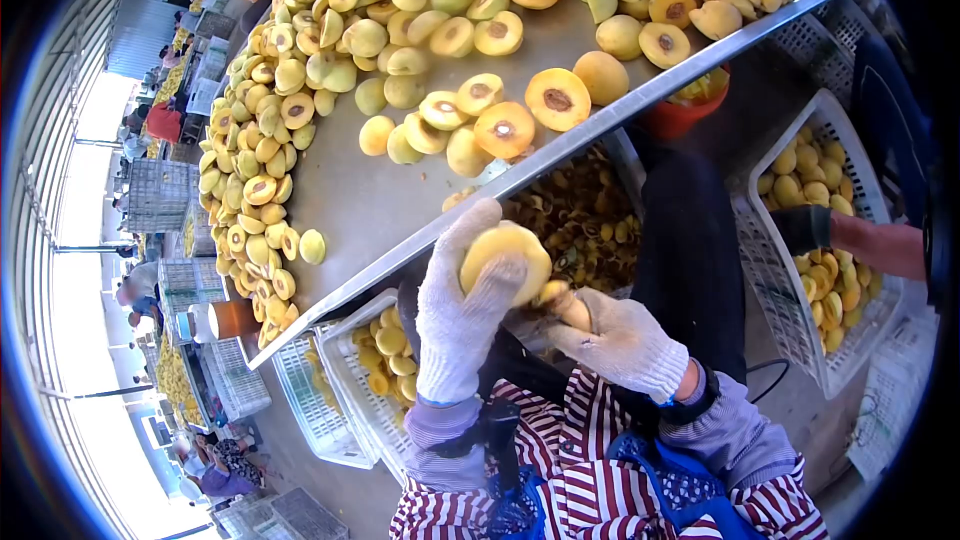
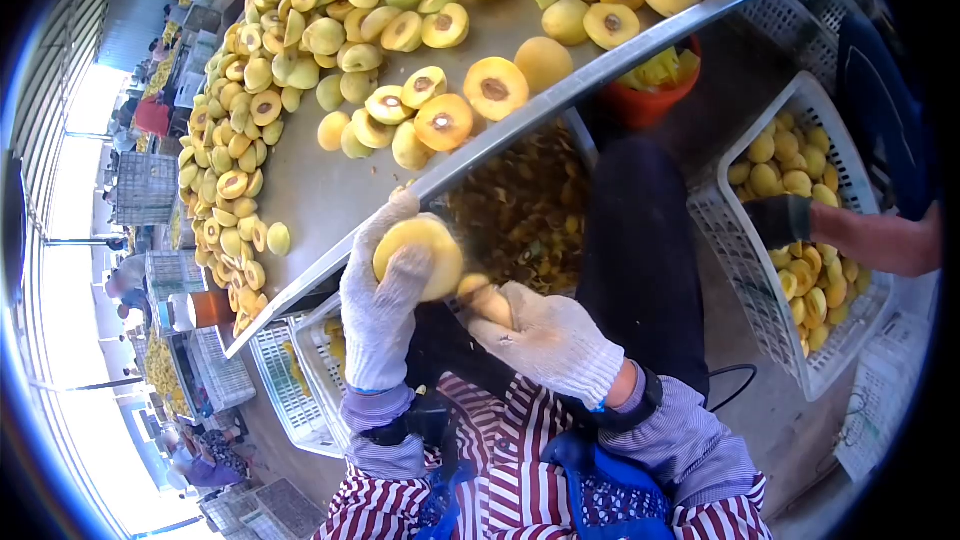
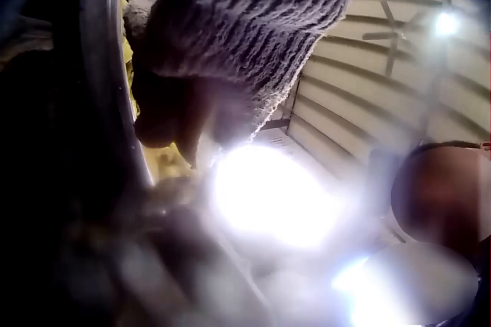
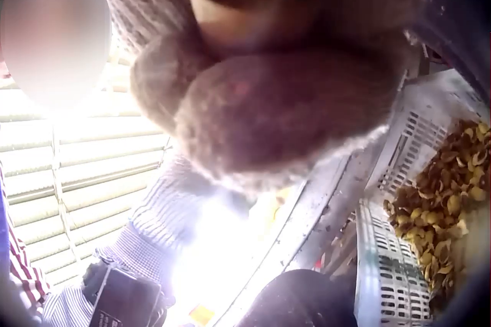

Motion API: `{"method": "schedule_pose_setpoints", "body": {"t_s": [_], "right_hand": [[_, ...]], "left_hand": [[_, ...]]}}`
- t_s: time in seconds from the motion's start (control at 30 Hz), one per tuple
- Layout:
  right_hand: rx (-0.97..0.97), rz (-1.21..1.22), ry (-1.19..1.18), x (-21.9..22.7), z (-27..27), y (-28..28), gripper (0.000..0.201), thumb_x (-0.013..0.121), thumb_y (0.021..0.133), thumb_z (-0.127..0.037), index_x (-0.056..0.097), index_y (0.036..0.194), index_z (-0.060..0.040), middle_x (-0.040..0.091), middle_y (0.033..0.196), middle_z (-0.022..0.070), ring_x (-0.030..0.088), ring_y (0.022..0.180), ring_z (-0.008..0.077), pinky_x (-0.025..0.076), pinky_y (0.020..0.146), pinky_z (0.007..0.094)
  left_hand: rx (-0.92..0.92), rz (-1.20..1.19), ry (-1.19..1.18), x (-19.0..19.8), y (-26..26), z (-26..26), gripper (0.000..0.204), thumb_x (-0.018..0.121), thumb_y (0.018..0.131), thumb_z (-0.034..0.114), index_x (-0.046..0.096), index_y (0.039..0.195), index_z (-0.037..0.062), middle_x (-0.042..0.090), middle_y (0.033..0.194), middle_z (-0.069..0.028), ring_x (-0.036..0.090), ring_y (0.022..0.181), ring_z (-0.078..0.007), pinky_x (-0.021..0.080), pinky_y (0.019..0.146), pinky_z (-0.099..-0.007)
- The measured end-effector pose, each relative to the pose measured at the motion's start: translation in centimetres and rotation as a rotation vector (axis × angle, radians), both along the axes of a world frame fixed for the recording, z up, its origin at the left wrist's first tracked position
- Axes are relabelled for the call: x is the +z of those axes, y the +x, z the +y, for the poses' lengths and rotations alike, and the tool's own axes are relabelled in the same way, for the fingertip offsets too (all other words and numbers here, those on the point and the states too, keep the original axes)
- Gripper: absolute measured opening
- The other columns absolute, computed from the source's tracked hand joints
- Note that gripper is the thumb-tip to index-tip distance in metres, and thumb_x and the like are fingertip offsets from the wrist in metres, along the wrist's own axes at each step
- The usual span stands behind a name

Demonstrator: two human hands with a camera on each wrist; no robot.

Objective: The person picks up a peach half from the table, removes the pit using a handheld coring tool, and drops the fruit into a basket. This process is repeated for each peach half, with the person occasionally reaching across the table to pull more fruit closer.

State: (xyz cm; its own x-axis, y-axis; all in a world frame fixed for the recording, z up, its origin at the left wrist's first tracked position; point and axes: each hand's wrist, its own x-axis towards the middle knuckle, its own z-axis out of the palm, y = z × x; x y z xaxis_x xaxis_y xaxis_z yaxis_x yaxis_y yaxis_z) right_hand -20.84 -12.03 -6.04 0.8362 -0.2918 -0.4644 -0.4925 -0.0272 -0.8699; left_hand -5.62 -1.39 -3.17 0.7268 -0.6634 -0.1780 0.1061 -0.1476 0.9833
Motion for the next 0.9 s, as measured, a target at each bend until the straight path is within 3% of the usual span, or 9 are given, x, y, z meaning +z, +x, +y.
{"method": "schedule_pose_setpoints", "body": {"t_s": [0.07, 0.1, 0.2, 0.23, 0.33, 0.37, 0.5, 0.73, 0.9], "right_hand": [[-0.034, -0.025, -0.031, 0.5, 0.2, -0.3, 0.043, 0.064, 0.089, -0.045, 0.060, 0.108, -0.0068, 0.068, 0.090, 0.0195, 0.067, 0.083, 0.0398, 0.053, 0.072, 0.0427], [-0.049, -0.043, 0.004, 0.9, 0.1, -0.4, 0.042, 0.065, 0.089, -0.044, 0.060, 0.108, -0.0073, 0.068, 0.090, 0.0195, 0.068, 0.084, 0.0393, 0.053, 0.073, 0.0423], [-0.057, -0.086, 0.122, 1.0, 0.3, -0.5, 0.040, 0.066, 0.089, -0.043, 0.061, 0.108, -0.0082, 0.069, 0.091, 0.0195, 0.068, 0.086, 0.0396, 0.054, 0.073, 0.0427], [-0.050, -0.100, 0.162, 0.9, 0.4, -0.5, 0.040, 0.067, 0.089, -0.043, 0.061, 0.108, -0.0084, 0.069, 0.091, 0.0195, 0.068, 0.087, 0.0399, 0.054, 0.073, 0.0431], [-0.022, -0.087, 0.138, 1.0, 0.4, -0.3, 0.039, 0.067, 0.089, -0.042, 0.061, 0.108, -0.0085, 0.069, 0.091, 0.0196, 0.067, 0.087, 0.0403, 0.054, 0.073, 0.0439], [-0.031, -0.095, 0.140, 1.0, 0.4, -0.3, 0.039, 0.067, 0.089, -0.042, 0.061, 0.108, -0.0084, 0.069, 0.091, 0.0194, 0.067, 0.087, 0.0404, 0.054, 0.073, 0.0440], [-0.060, -0.129, 0.107, 0.9, 0.4, -0.3, 0.038, 0.066, 0.090, -0.041, 0.061, 0.109, -0.0080, 0.069, 0.093, 0.0195, 0.067, 0.087, 0.0407, 0.054, 0.073, 0.0446], [-0.059, -0.198, 0.169, 0.6, 0.9, -0.6, 0.038, 0.065, 0.091, -0.036, 0.059, 0.111, -0.0043, 0.069, 0.093, 0.0190, 0.068, 0.087, 0.0399, 0.054, 0.075, 0.0457], [-0.012, -0.087, 0.670, 1.7, -0.7, -0.5, 0.028, 0.064, 0.095, -0.033, 0.058, 0.104, -0.0066, 0.063, 0.069, 0.0065, 0.061, 0.055, 0.0184, 0.047, 0.050, 0.0299]], "left_hand": [[0.084, -0.035, 0.094, -0.8, 0.7, 0.1, 0.075, 0.071, 0.089, 0.045, 0.042, 0.141, -0.0009, 0.064, 0.116, -0.0150, 0.068, 0.088, -0.0228, 0.058, 0.068, -0.0305], [0.115, 0.160, -0.016, -0.7, 0.7, 0.2, 0.070, 0.071, 0.089, 0.041, 0.045, 0.139, -0.0002, 0.063, 0.119, -0.0174, 0.068, 0.094, -0.0261, 0.059, 0.070, -0.0327], [0.042, 0.415, -0.192, 0.3, -0.7, -0.2, 0.059, 0.066, 0.094, 0.034, 0.045, 0.139, 0.0029, 0.060, 0.123, -0.0187, 0.066, 0.103, -0.0279, 0.060, 0.072, -0.0311], [0.020, 0.438, -0.187, 0.1, -1.0, -0.1, 0.059, 0.064, 0.095, 0.036, 0.044, 0.140, 0.0030, 0.058, 0.126, -0.0207, 0.066, 0.104, -0.0316, 0.060, 0.077, -0.0339], [0.045, 0.486, -0.302, -1.0, -2.0, -0.4, 0.061, 0.064, 0.095, 0.039, 0.044, 0.139, 0.0025, 0.059, 0.125, -0.0212, 0.065, 0.105, -0.0315, 0.058, 0.085, -0.0370], [0.033, 0.477, -0.275, -0.8, -2.5, -0.4, 0.064, 0.061, 0.095, 0.044, 0.044, 0.140, 0.0012, 0.059, 0.125, -0.0212, 0.064, 0.108, -0.0308, 0.054, 0.092, -0.0398], [0.038, 0.273, -0.182, -0.3, -4.2, -1.1, 0.069, 0.054, 0.097, 0.053, 0.046, 0.139, -0.0022, 0.059, 0.125, -0.0199, 0.062, 0.111, -0.0282, 0.051, 0.096, -0.0402], [0.096, 0.219, -0.182, 0.1, -5.4, -1.4, 0.058, 0.052, 0.100, 0.045, 0.052, 0.134, -0.0027, 0.063, 0.122, -0.0179, 0.065, 0.106, -0.0248, 0.050, 0.095, -0.0355], [0.035, -0.152, 0.032, 0.8, -4.6, -2.0, 0.034, 0.059, 0.099, 0.022, 0.063, 0.122, -0.0021, 0.068, 0.117, -0.0144, 0.067, 0.099, -0.0208, 0.051, 0.089, -0.0301]]}}
